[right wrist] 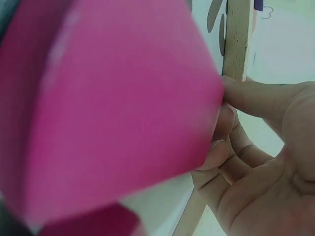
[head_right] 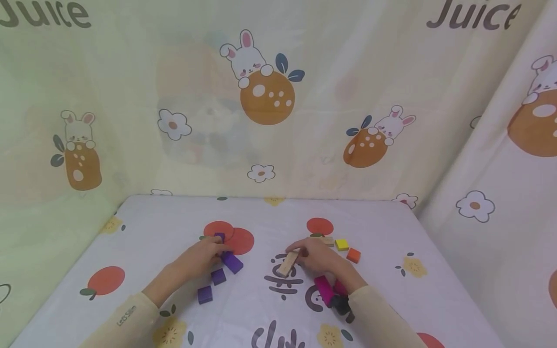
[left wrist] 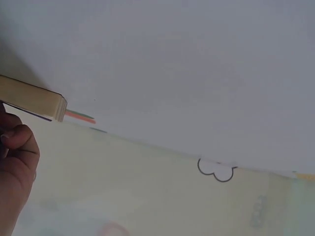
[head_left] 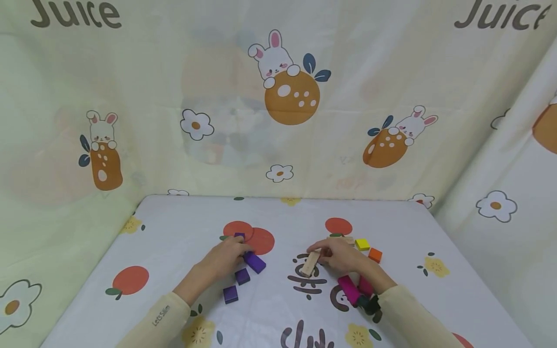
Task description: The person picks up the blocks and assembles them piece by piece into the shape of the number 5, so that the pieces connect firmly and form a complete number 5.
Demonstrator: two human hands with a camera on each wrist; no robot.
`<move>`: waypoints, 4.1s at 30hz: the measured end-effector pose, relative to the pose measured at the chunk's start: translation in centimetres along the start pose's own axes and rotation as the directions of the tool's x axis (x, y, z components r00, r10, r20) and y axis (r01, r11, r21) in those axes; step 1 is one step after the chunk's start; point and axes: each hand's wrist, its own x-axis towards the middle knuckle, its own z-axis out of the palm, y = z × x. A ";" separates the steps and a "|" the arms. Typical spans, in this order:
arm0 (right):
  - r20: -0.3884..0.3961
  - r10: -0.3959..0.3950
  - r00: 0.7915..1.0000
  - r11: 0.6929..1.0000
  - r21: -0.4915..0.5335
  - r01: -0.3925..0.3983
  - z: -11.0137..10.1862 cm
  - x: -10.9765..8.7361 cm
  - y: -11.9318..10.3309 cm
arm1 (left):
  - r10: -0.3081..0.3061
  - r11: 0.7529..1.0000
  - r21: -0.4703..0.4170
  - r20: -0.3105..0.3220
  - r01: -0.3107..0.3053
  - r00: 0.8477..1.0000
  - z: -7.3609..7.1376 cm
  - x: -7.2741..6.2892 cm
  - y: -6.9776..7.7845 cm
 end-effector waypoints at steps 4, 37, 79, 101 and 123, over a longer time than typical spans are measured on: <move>-0.023 0.049 0.999 0.999 -0.017 -0.049 -0.1 -0.3 0.0 | -0.020 1.000 -0.004 0.017 0.020 1.000 0.1 0.1 0.2; -0.090 0.105 0.990 0.993 0.059 -0.100 -0.5 -1.3 0.4 | -0.201 0.949 -0.241 0.032 0.203 0.979 0.8 1.3 3.4; -0.029 0.094 0.995 0.984 0.156 -0.088 -0.9 -1.5 0.8 | -0.204 0.805 -0.482 0.322 0.346 0.924 1.0 3.3 2.5; -0.077 0.148 0.986 0.985 0.098 -0.140 -0.1 0.4 -0.1 | -0.185 0.819 -0.485 0.282 0.307 0.941 1.7 4.1 3.5; -0.072 0.203 0.977 0.972 0.135 -0.192 0.2 1.5 -1.2 | -0.194 0.857 -0.434 0.229 0.279 0.954 2.8 5.5 4.7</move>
